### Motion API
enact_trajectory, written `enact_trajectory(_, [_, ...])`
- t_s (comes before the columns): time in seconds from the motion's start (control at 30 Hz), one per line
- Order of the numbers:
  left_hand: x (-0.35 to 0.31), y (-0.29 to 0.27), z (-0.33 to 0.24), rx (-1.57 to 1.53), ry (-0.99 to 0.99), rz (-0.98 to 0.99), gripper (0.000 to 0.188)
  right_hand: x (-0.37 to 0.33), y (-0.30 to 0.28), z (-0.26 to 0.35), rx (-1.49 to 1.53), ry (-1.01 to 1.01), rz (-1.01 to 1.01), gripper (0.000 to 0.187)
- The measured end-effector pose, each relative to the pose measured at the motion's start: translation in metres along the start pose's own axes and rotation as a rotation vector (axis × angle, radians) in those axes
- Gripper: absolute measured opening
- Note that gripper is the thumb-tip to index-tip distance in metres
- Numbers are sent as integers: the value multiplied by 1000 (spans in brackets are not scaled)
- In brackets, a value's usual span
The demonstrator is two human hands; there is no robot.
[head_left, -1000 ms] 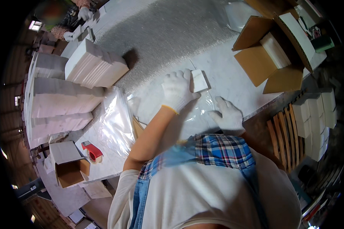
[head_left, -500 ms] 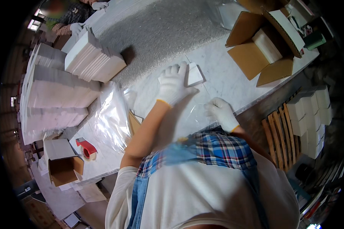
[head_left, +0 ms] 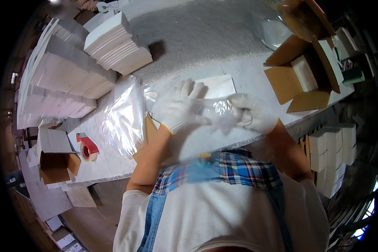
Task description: The person assembles a cardboard box, places white rectangular items inside, seals it with tape, and stacks it on a pallet. The person then wraps individual white items in plastic film and places them into another box.
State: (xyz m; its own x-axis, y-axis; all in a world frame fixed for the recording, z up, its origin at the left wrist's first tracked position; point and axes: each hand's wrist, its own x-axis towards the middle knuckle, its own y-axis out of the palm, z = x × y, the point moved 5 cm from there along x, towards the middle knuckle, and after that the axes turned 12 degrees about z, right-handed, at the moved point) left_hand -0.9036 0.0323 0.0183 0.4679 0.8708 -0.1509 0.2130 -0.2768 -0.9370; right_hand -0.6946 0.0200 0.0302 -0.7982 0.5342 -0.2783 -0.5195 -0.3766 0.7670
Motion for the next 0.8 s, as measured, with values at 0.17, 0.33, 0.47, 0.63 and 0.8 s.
enact_trajectory(0.17, [36, 13, 25, -701, 29, -333, 35, 40, -17, 66, -65, -39, -204, 26])
enact_trajectory(0.33, [78, 27, 51, -1350, -301, -221, 29, 103, -15, 172, 39, -283, 143, 35])
enact_trajectory(0.47, [96, 36, 63, -1415, -442, -251, 30, 133, -45, 214, -168, -552, -199, 43])
enact_trajectory(0.63, [115, 73, 88, -1486, -476, -298, 26, 104, -106, 188, -556, -426, -676, 60])
enact_trajectory(0.8, [104, 32, 75, -1519, -538, -187, 26, 105, -160, 84, -836, -177, -711, 68])
